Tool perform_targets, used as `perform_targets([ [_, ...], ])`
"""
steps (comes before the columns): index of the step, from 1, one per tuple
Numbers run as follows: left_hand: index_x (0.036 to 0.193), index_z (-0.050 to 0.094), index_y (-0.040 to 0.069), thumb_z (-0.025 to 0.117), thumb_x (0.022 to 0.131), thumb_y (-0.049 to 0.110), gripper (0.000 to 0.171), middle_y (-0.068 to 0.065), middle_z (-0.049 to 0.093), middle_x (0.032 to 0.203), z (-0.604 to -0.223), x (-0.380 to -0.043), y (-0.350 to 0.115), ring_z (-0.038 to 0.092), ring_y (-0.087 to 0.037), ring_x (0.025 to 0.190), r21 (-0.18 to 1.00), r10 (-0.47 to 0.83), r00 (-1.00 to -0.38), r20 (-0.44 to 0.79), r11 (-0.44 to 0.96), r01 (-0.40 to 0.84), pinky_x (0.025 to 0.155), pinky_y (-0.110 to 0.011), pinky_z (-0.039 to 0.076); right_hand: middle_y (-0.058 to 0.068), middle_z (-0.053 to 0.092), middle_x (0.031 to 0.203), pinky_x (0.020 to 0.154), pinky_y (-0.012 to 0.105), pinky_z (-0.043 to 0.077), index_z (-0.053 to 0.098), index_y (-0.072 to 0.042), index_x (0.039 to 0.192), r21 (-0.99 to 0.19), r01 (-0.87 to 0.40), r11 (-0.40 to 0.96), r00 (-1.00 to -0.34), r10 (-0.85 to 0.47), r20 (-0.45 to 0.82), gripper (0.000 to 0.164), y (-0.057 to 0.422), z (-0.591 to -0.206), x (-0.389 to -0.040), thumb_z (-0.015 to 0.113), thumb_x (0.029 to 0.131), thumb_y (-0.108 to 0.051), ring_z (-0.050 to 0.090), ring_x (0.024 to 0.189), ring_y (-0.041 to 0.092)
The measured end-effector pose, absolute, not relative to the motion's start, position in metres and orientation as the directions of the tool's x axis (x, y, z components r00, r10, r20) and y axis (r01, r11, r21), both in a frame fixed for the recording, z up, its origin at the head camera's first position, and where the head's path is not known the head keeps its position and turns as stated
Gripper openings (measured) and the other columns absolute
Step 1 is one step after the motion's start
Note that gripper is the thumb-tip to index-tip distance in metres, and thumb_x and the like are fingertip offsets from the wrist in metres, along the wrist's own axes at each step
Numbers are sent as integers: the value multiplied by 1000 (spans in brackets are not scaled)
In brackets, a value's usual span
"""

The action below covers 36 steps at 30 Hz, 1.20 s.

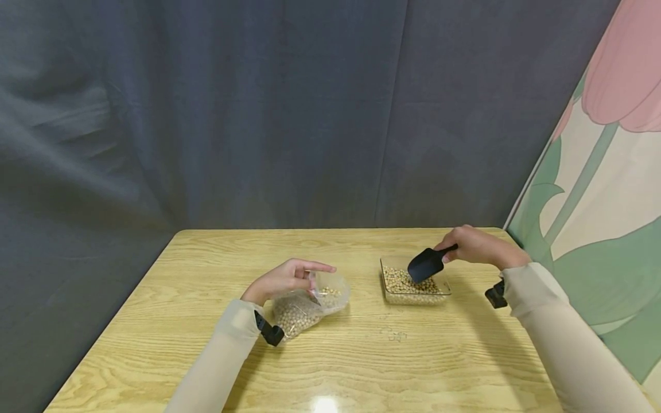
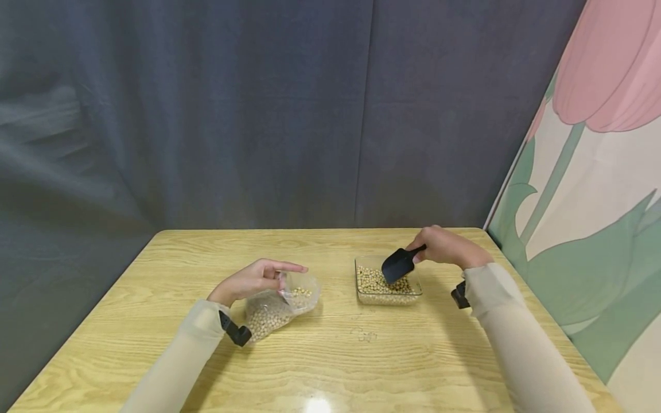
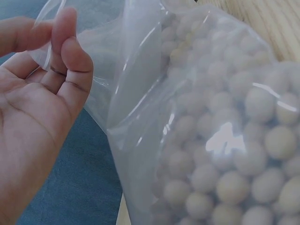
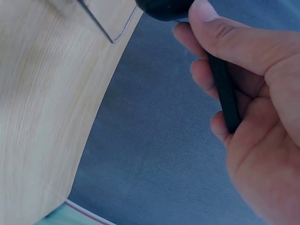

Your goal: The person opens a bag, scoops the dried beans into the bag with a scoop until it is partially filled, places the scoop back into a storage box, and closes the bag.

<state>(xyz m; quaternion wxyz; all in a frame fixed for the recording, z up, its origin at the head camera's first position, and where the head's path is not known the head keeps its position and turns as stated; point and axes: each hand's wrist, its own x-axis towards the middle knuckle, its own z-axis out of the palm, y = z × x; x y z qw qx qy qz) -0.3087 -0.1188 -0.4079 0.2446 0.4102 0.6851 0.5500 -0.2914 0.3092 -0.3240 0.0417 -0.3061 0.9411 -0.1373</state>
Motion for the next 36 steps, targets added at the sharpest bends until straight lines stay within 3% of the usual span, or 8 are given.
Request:
perform_targets([
  [6, 140, 46, -4, 49, 94, -6, 46, -18, 58, 66, -410, -309, -119, 64, -19, 74, 963, 832, -546, 96, 62, 264, 78, -39, 57, 14, 73, 100, 68, 28, 54, 72, 2, 109, -284, -559, 779, -803, -594, -47, 29, 308, -322, -290, 72, 81, -5, 69, 86, 21],
  [11, 140, 46, -4, 49, 94, -6, 46, -25, 58, 70, -412, -309, -119, 64, -19, 73, 964, 833, -544, 100, 54, 259, 78, -40, 57, 17, 72, 102, 68, 31, 56, 71, 2, 110, -244, -544, 803, -807, -580, -111, 31, 304, -319, -289, 72, 81, -7, 69, 87, 24],
  [16, 140, 46, -4, 49, 94, -5, 46, -17, 59, 66, -413, -311, -119, 65, -20, 74, 962, 835, -540, 107, 51, 270, 78, -40, 57, 18, 72, 103, 69, 33, 57, 73, 2, 108, -182, -540, 822, -812, -566, -142, 29, 299, -317, -289, 73, 80, -7, 69, 88, 27],
  [20, 140, 47, -3, 49, 95, -4, 45, -14, 58, 63, -412, -311, -120, 65, -18, 74, 964, 831, -547, 98, 58, 260, 78, -38, 57, 12, 73, 95, 64, 30, 53, 76, -2, 101, -135, -544, 828, -814, -560, -154, 22, 295, -316, -289, 73, 80, -6, 66, 80, 18],
  [26, 140, 46, -3, 49, 94, -5, 46, -22, 58, 68, -412, -310, -119, 64, -19, 74, 965, 829, -550, 96, 58, 256, 79, -39, 57, -1, 69, 80, 57, 25, 40, 77, -6, 88, -66, -544, 836, -818, -546, -181, 9, 289, -316, -289, 74, 79, -6, 50, 64, 8],
  [28, 140, 46, -4, 49, 94, -6, 46, -23, 58, 68, -411, -309, -119, 64, -19, 74, 966, 830, -550, 95, 56, 252, 79, -39, 57, -5, 65, 72, 56, 24, 34, 75, -9, 80, -48, -537, 842, -823, -535, -193, 4, 286, -316, -288, 74, 79, -5, 43, 60, 7],
  [32, 139, 47, -4, 50, 93, -6, 46, -21, 59, 68, -410, -309, -119, 64, -17, 73, 968, 831, -549, 94, 52, 245, 78, -37, 57, -8, 47, 60, 55, 25, 27, 67, -11, 67, -35, -519, 854, -834, -516, -195, 15, 281, -317, -286, 74, 78, -4, 32, 57, 8],
  [36, 139, 46, -5, 50, 93, -6, 47, -15, 60, 65, -410, -310, -119, 63, -15, 71, 967, 835, -541, 98, 49, 251, 77, -35, 57, -9, 34, 59, 54, 24, 24, 59, -12, 60, -41, -499, 866, -849, -498, -178, 24, 279, -320, -283, 73, 77, -2, 27, 56, 8],
])
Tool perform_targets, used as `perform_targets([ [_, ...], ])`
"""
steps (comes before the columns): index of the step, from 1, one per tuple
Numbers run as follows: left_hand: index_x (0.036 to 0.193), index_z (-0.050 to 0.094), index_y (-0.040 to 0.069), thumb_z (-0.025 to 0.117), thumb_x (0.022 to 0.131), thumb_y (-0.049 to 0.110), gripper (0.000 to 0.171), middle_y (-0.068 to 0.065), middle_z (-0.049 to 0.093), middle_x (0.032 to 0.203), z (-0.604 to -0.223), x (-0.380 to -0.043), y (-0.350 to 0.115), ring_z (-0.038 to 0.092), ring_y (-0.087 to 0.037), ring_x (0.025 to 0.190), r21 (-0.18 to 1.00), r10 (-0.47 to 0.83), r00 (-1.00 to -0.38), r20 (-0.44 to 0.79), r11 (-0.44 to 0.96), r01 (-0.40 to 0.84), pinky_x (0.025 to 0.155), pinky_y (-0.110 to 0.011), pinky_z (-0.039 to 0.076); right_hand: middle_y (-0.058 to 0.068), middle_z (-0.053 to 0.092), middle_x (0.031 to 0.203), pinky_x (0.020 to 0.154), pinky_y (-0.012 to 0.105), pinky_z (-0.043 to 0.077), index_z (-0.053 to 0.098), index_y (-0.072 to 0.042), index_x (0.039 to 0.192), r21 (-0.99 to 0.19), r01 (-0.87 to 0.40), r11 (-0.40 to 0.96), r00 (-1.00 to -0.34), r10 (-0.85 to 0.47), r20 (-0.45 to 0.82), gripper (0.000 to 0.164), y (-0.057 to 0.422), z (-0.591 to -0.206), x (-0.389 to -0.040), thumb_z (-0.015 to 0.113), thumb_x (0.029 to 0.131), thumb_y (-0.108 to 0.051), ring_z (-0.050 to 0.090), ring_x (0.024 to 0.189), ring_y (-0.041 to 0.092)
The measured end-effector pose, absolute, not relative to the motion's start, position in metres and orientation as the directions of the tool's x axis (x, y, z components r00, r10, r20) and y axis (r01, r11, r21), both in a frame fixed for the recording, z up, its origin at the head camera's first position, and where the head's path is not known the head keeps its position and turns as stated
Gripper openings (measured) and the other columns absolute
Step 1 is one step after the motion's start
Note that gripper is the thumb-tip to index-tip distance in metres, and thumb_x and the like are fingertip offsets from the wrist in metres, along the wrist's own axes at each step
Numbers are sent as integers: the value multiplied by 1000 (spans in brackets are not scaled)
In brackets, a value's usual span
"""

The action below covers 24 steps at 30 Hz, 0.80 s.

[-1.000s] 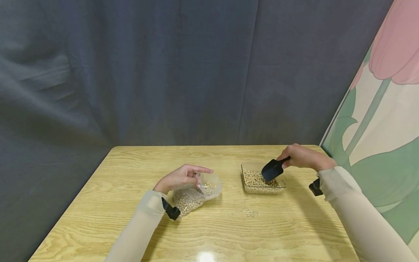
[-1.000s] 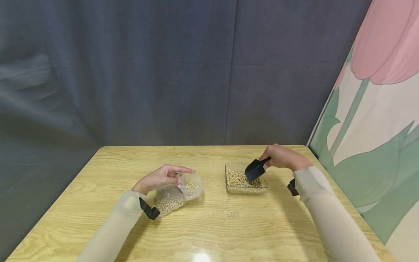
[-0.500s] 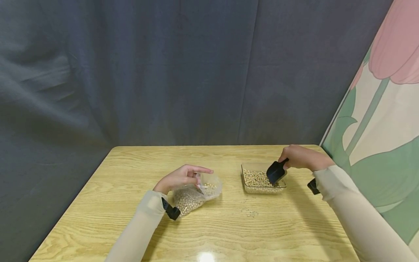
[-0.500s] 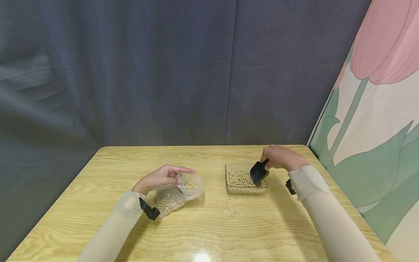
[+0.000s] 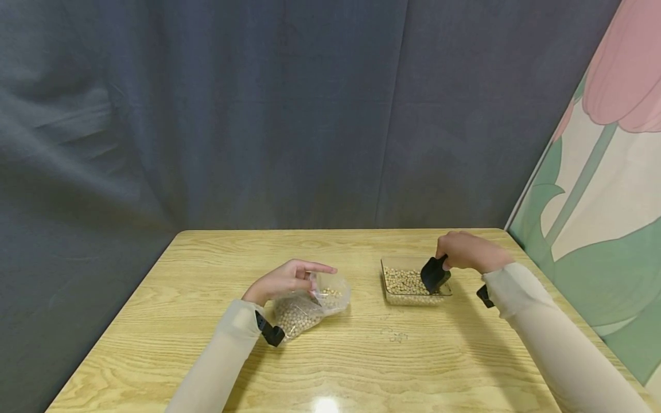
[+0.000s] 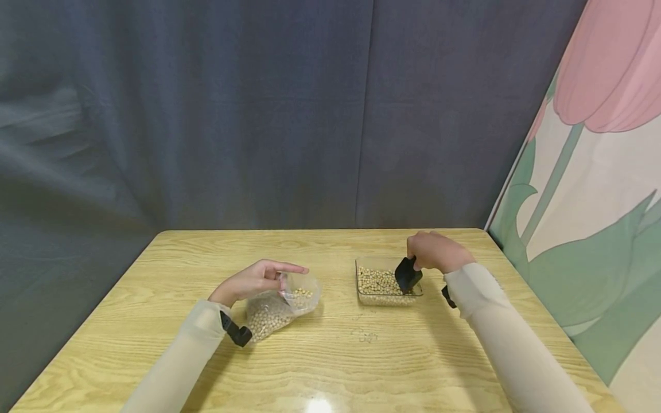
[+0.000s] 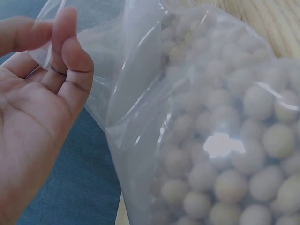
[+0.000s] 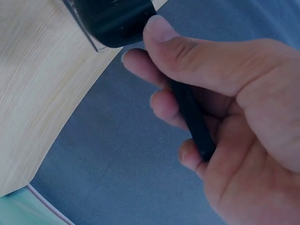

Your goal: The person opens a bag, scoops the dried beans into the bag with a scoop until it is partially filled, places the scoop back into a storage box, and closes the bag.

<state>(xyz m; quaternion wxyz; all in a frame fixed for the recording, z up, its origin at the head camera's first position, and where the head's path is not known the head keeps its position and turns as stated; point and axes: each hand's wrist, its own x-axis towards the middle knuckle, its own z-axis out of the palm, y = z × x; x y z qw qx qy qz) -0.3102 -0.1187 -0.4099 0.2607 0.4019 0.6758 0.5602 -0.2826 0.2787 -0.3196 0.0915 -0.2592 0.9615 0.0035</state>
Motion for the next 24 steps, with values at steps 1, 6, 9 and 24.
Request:
perform_targets([
  [1, 139, 46, -5, 49, 93, -7, 47, -14, 60, 64, -410, -311, -119, 63, -15, 71, 966, 837, -539, 99, 49, 254, 76, -35, 57, -8, 31, 59, 54, 24, 23, 57, -12, 59, -47, -492, 869, -852, -492, -177, 26, 278, -320, -282, 73, 77, -1, 26, 56, 8],
  [6, 139, 46, -5, 48, 93, -7, 46, -12, 59, 61, -411, -311, -119, 63, -16, 70, 966, 839, -535, 97, 51, 255, 76, -35, 57, -8, 21, 61, 54, 25, 19, 38, -17, 56, -100, -460, 882, -859, -471, -200, 44, 276, -323, -281, 72, 79, -1, 19, 56, 9],
  [9, 140, 45, -6, 48, 93, -7, 47, -12, 60, 62, -411, -312, -119, 63, -17, 70, 965, 841, -533, 98, 50, 257, 76, -37, 57, -6, 13, 63, 55, 27, 16, 25, -20, 60, -139, -434, 890, -863, -455, -218, 54, 275, -325, -280, 71, 81, 0, 14, 57, 11],
  [24, 140, 46, -4, 47, 93, -8, 47, -11, 58, 60, -411, -312, -121, 65, -16, 72, 970, 841, -535, 82, 56, 237, 77, -37, 57, 7, 66, 73, 56, 25, 44, 75, 3, 90, -253, -439, 862, -848, -491, -201, 10, 291, -338, -287, 70, 83, -3, 54, 60, 11],
])
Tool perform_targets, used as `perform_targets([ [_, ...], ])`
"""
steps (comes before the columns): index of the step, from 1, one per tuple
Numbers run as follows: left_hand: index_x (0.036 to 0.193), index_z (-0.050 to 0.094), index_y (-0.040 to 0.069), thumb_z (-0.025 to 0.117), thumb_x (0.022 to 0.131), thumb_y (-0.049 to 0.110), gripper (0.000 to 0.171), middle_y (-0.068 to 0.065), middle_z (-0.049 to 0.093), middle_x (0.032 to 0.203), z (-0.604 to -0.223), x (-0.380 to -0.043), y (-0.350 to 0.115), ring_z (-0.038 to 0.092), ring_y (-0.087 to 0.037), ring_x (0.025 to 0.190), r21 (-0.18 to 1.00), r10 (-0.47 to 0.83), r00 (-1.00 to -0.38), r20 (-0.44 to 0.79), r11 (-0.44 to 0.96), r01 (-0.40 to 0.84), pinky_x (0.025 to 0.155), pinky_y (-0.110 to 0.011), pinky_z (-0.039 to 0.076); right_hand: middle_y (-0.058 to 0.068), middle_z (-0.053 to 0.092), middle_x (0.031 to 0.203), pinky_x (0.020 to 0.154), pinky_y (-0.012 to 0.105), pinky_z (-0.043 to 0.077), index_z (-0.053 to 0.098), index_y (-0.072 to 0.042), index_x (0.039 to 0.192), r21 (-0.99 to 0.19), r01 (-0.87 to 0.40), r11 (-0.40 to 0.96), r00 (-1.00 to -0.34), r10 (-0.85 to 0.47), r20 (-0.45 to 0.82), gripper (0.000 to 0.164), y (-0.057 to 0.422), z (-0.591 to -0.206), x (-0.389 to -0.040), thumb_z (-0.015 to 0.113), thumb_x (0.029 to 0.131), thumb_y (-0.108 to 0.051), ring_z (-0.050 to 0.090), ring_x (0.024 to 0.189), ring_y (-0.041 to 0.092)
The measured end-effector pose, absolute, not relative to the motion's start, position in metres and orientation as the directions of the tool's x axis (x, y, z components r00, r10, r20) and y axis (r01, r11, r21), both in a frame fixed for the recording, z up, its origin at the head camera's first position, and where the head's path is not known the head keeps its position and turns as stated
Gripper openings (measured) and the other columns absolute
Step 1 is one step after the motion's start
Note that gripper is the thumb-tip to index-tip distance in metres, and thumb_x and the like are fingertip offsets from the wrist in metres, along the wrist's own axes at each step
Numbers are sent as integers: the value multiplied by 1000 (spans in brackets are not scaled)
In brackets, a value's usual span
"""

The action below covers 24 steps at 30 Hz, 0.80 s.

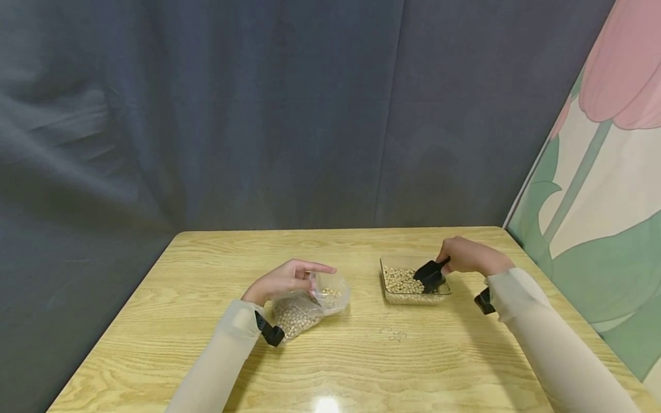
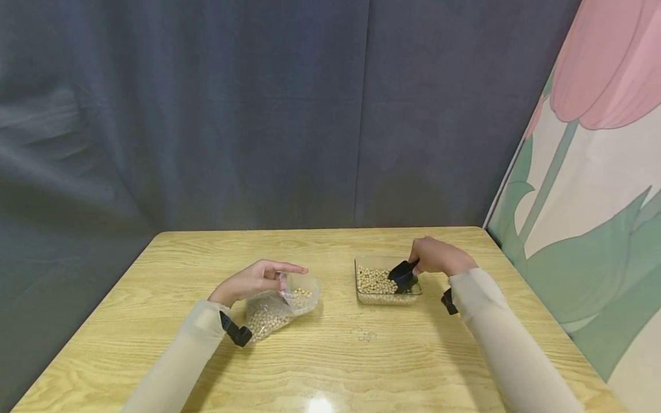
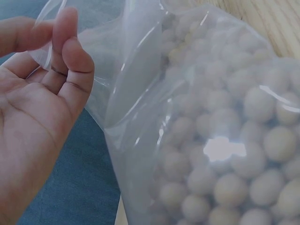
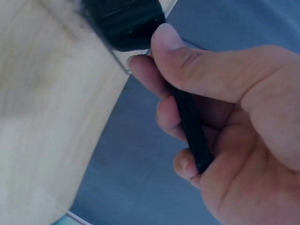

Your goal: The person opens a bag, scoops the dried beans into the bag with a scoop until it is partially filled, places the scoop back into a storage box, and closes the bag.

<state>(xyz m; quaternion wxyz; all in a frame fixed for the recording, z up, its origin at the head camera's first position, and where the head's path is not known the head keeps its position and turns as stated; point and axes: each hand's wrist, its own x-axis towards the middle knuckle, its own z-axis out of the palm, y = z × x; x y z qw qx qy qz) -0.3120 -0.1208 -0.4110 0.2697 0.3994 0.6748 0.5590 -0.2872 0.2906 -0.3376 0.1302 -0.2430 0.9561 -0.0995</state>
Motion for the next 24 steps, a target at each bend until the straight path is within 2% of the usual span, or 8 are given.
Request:
perform_targets([
  [2, 140, 46, -3, 47, 93, -8, 47, -13, 58, 61, -411, -312, -121, 65, -17, 72, 970, 840, -538, 77, 61, 234, 78, -37, 57, 20, 72, 96, 66, 33, 56, 73, 5, 104, -270, -441, 856, -848, -496, -186, 23, 294, -342, -288, 70, 83, -5, 68, 78, 24],
  [4, 140, 47, -3, 47, 93, -8, 47, -15, 59, 63, -412, -311, -122, 65, -18, 72, 969, 839, -539, 77, 63, 237, 77, -38, 57, 26, 68, 107, 72, 37, 58, 70, 7, 110, -301, -443, 844, -848, -504, -166, 29, 297, -347, -288, 70, 83, -5, 69, 91, 32],
  [9, 139, 47, -3, 47, 93, -8, 47, -25, 57, 65, -412, -310, -123, 64, -20, 71, 960, 835, -543, 91, 71, 270, 77, -38, 57, 28, 67, 109, 63, 24, 48, 68, 9, 110, -375, -453, 809, -844, -525, -113, 29, 302, -357, -290, 69, 84, -5, 68, 77, 23],
  [11, 139, 48, -3, 47, 93, -8, 46, -27, 55, 64, -412, -309, -123, 64, -21, 70, 957, 833, -545, 94, 76, 280, 77, -39, 57, 28, 66, 110, 62, 23, 46, 68, 9, 111, -391, -454, 801, -843, -528, -103, 30, 301, -360, -290, 69, 85, -5, 67, 73, 20],
  [15, 139, 47, -4, 47, 93, -8, 46, -28, 52, 61, -411, -310, -123, 64, -23, 69, 951, 834, -543, 99, 80, 297, 77, -40, 57, 28, 66, 111, 70, 32, 56, 68, 9, 111, -396, -460, 795, -842, -532, -91, 30, 301, -363, -291, 69, 85, -6, 69, 87, 30],
  [18, 139, 47, -3, 47, 93, -8, 47, -29, 53, 62, -411, -310, -123, 64, -25, 70, 950, 832, -546, 100, 83, 300, 77, -40, 57, 29, 66, 110, 75, 38, 58, 68, 9, 110, -402, -460, 791, -842, -533, -86, 29, 301, -365, -292, 68, 85, -4, 67, 96, 37],
  [21, 139, 47, -3, 47, 92, -8, 47, -25, 58, 65, -411, -309, -124, 65, -25, 71, 955, 828, -553, 89, 87, 284, 78, -39, 57, 29, 66, 110, 75, 39, 57, 68, 10, 111, -419, -446, 791, -845, -527, -95, 29, 300, -367, -293, 68, 85, -4, 67, 96, 37],
  [24, 140, 47, -3, 48, 92, -8, 48, -28, 60, 69, -412, -308, -124, 65, -23, 72, 957, 826, -558, 82, 91, 274, 78, -38, 57, 30, 65, 112, 76, 40, 57, 67, 11, 113, -443, -427, 789, -842, -525, -123, 31, 299, -369, -293, 67, 86, -5, 66, 98, 38],
])
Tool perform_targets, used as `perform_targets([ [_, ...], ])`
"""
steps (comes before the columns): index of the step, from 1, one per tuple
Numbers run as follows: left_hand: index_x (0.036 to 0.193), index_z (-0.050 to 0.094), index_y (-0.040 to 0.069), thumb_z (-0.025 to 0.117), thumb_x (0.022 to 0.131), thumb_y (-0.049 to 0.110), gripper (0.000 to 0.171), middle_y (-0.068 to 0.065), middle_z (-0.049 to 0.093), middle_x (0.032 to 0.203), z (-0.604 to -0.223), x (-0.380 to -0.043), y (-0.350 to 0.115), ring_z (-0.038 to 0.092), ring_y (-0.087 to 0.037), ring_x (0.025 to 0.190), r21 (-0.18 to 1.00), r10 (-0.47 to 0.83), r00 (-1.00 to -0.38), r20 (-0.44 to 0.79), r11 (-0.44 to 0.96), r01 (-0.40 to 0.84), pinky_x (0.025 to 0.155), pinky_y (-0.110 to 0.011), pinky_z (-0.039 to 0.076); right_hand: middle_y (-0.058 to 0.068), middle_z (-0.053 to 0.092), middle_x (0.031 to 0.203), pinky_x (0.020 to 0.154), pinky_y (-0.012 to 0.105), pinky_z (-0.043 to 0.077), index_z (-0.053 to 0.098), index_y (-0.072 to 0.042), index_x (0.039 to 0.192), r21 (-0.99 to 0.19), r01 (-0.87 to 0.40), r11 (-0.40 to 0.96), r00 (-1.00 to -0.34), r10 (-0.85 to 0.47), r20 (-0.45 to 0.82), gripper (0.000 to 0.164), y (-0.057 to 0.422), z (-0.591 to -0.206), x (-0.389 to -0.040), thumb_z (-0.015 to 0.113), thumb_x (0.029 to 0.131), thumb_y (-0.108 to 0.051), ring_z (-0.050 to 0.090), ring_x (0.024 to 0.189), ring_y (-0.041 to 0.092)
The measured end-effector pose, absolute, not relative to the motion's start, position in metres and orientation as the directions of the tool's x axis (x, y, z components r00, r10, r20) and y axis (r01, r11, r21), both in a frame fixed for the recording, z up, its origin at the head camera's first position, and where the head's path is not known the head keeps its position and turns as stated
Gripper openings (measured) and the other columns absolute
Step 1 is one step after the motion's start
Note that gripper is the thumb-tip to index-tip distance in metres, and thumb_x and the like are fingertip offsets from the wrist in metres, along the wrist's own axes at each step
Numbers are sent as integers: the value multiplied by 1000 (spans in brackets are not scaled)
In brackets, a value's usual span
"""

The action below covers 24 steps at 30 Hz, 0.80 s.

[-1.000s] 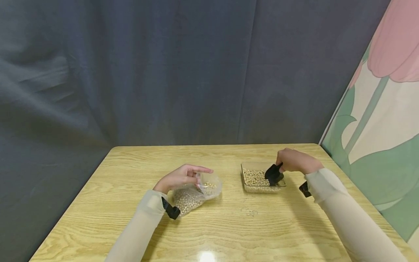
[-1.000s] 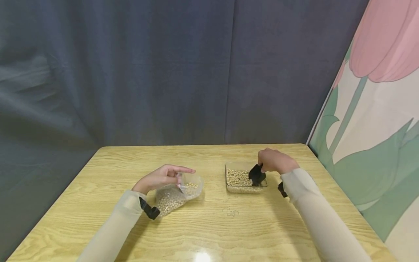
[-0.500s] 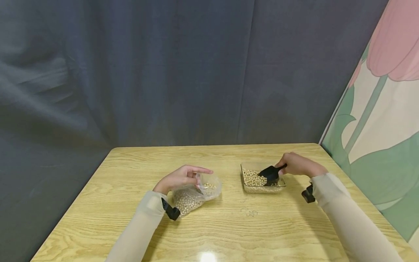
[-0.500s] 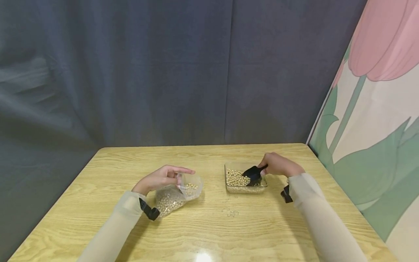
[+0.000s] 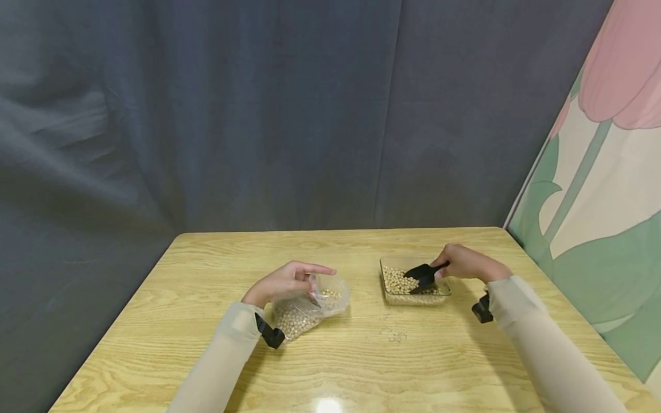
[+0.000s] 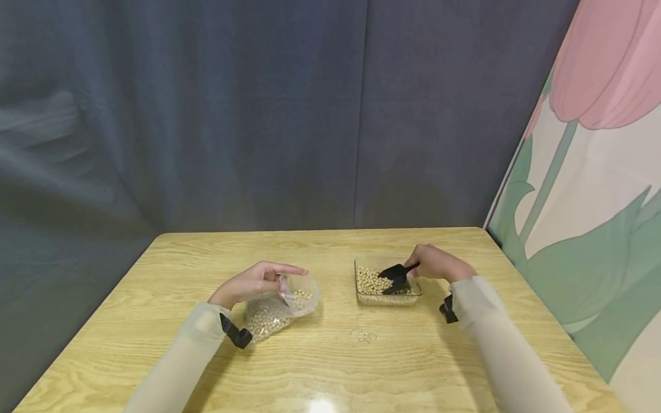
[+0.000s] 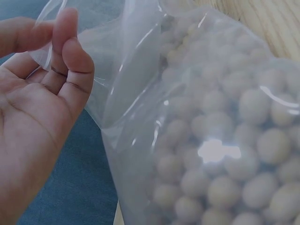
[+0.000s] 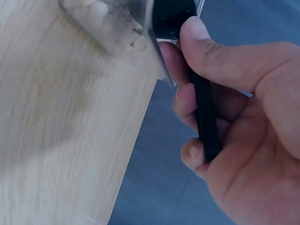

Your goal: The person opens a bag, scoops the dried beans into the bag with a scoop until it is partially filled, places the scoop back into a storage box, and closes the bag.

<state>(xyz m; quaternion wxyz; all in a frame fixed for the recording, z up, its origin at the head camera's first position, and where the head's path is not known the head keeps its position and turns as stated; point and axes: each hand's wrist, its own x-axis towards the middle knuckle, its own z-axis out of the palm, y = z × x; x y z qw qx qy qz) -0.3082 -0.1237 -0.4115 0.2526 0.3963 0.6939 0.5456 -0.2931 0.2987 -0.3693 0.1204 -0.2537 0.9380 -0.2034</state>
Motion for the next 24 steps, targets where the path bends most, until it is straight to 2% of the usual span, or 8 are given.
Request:
perform_targets([
  [6, 140, 47, -3, 47, 93, -8, 47, -43, 51, 72, -412, -307, -123, 65, -18, 70, 956, 822, -563, 90, 88, 281, 77, -36, 57, 31, 63, 115, 81, 45, 56, 65, 12, 115, -451, -408, 794, -839, -521, -158, 32, 294, -370, -293, 65, 88, -6, 63, 104, 41],
  [14, 139, 48, -2, 47, 93, -7, 47, -43, 52, 73, -412, -308, -124, 65, -16, 69, 955, 820, -565, 91, 89, 282, 77, -34, 57, 30, 64, 115, 83, 48, 55, 63, 12, 117, -463, -412, 785, -827, -535, -171, 33, 292, -373, -292, 61, 91, -9, 63, 104, 41],
  [18, 140, 48, -2, 48, 93, -6, 47, -42, 53, 74, -412, -307, -126, 65, -16, 71, 955, 816, -572, 86, 96, 280, 78, -35, 57, 28, 66, 112, 81, 46, 56, 64, 11, 116, -465, -409, 785, -828, -534, -173, 33, 291, -375, -294, 61, 92, -10, 66, 99, 36],
  [20, 140, 48, -1, 48, 93, -6, 47, -41, 50, 69, -412, -307, -126, 65, -17, 71, 955, 815, -574, 84, 98, 280, 79, -37, 57, 26, 67, 110, 78, 43, 56, 66, 10, 115, -467, -409, 784, -829, -533, -169, 31, 290, -375, -295, 61, 92, -10, 67, 96, 33],
  [24, 140, 48, 0, 48, 93, -6, 47, -40, 48, 66, -412, -307, -127, 65, -19, 72, 956, 812, -579, 79, 104, 275, 81, -40, 57, 27, 67, 111, 78, 42, 57, 67, 9, 114, -451, -416, 790, -839, -524, -146, 30, 287, -374, -297, 63, 90, -9, 68, 95, 34],
])
